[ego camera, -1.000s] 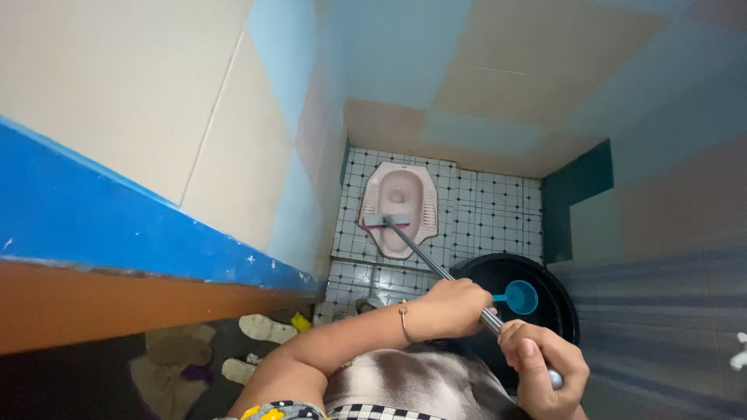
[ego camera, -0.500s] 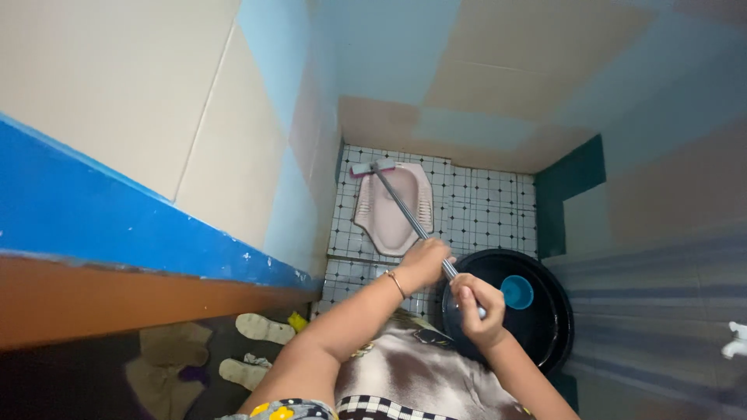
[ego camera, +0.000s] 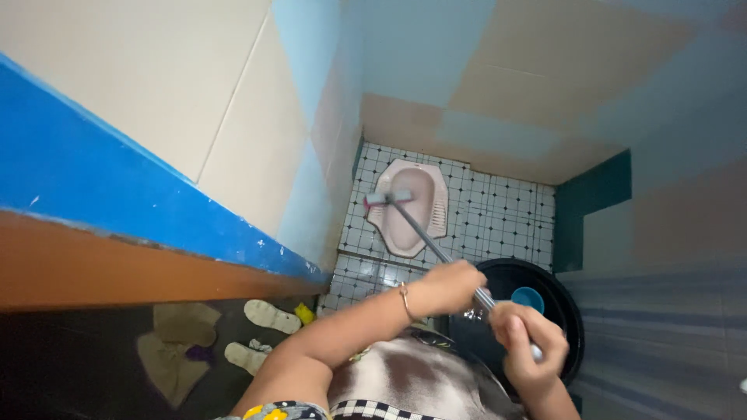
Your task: The recorder is scrubbing the floor and around the squat toilet in a bathroom using a long-handled brush.
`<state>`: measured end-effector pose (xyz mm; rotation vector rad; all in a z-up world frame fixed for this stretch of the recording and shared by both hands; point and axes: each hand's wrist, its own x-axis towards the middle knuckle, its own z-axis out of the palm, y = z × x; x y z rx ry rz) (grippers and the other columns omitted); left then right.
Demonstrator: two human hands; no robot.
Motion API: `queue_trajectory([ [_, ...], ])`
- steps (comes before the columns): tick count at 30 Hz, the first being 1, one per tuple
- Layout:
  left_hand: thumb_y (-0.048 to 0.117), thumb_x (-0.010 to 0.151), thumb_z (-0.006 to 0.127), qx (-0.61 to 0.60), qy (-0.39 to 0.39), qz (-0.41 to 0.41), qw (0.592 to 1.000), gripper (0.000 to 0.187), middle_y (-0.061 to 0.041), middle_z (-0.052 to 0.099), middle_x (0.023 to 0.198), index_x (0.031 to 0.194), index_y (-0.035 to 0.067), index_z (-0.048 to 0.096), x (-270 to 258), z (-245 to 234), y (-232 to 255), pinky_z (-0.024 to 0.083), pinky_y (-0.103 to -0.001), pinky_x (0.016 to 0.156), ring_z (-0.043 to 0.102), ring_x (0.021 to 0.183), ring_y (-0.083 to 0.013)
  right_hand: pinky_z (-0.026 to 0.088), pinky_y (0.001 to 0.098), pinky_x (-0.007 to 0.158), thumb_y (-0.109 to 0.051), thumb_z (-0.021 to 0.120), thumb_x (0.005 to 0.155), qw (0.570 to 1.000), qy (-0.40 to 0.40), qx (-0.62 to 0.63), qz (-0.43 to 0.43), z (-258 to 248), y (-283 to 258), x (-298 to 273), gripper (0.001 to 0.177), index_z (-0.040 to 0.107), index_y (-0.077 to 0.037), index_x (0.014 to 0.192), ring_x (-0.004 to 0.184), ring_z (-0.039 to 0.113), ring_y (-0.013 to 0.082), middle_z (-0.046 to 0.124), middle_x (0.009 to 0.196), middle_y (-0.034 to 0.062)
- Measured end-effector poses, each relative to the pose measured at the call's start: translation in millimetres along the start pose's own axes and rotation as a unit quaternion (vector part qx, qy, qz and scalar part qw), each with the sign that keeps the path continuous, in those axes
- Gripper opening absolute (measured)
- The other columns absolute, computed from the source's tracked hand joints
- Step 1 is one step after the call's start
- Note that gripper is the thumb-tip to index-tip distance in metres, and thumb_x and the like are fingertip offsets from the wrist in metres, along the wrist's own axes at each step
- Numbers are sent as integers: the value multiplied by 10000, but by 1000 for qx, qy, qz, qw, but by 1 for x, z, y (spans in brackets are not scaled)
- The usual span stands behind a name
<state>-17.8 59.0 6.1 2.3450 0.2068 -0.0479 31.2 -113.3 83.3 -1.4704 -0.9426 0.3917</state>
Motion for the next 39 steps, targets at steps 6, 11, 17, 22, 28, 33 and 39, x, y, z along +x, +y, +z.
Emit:
queue_trajectory([
  [6,325,838,702,20,-11,82,996,229,-152,738,865,864,99,731,-18,5,24,579,-506,756,713,901,-381,444,325,613,11,475,960,994,-52,92,-29,-19,-34,-9,219,590,51,778,584,481,139,537,650,51],
  [11,366,931,644,5,21,36,999,309,-172,722,900,851,81,733,4,15,-4,554,-529,783,681,938,-411,438,303,638,-14,474,999,997,-43,50,-49,-9,2,3,210,576,43,825,643,501,140,570,730,69],
  [17,345,954,635,15,73,35,997,310,-189,711,943,869,68,746,35,35,-73,528,-530,855,658,997,-425,454,244,548,-47,489,970,998,-27,-52,-22,14,68,11,215,652,66,885,583,553,103,636,736,64],
  [22,310,953,660,17,98,21,995,284,-214,691,971,890,46,746,50,52,-116,528,-505,895,655,1014,-421,485,244,598,-55,494,975,994,-63,-66,-59,28,108,20,203,636,41,867,620,576,98,625,770,56],
  [28,322,919,664,20,105,14,994,297,-222,693,995,894,38,745,51,52,-124,530,-483,895,660,1016,-417,483,250,634,-27,508,987,992,-80,-38,-95,32,120,20,183,621,33,856,650,561,115,608,767,65],
  [33,360,921,658,75,56,20,995,304,-208,726,928,872,80,766,42,40,-83,547,-517,847,682,974,-420,463,236,564,-23,492,964,999,-5,-45,-6,15,95,5,214,670,60,879,613,573,90,694,813,74],
  [39,296,796,713,36,-29,18,999,208,-182,741,856,848,100,761,15,12,-1,582,-517,753,721,859,-411,440,295,605,-40,486,1005,999,24,42,20,-12,-8,3,232,641,61,865,605,502,125,614,733,76],
])
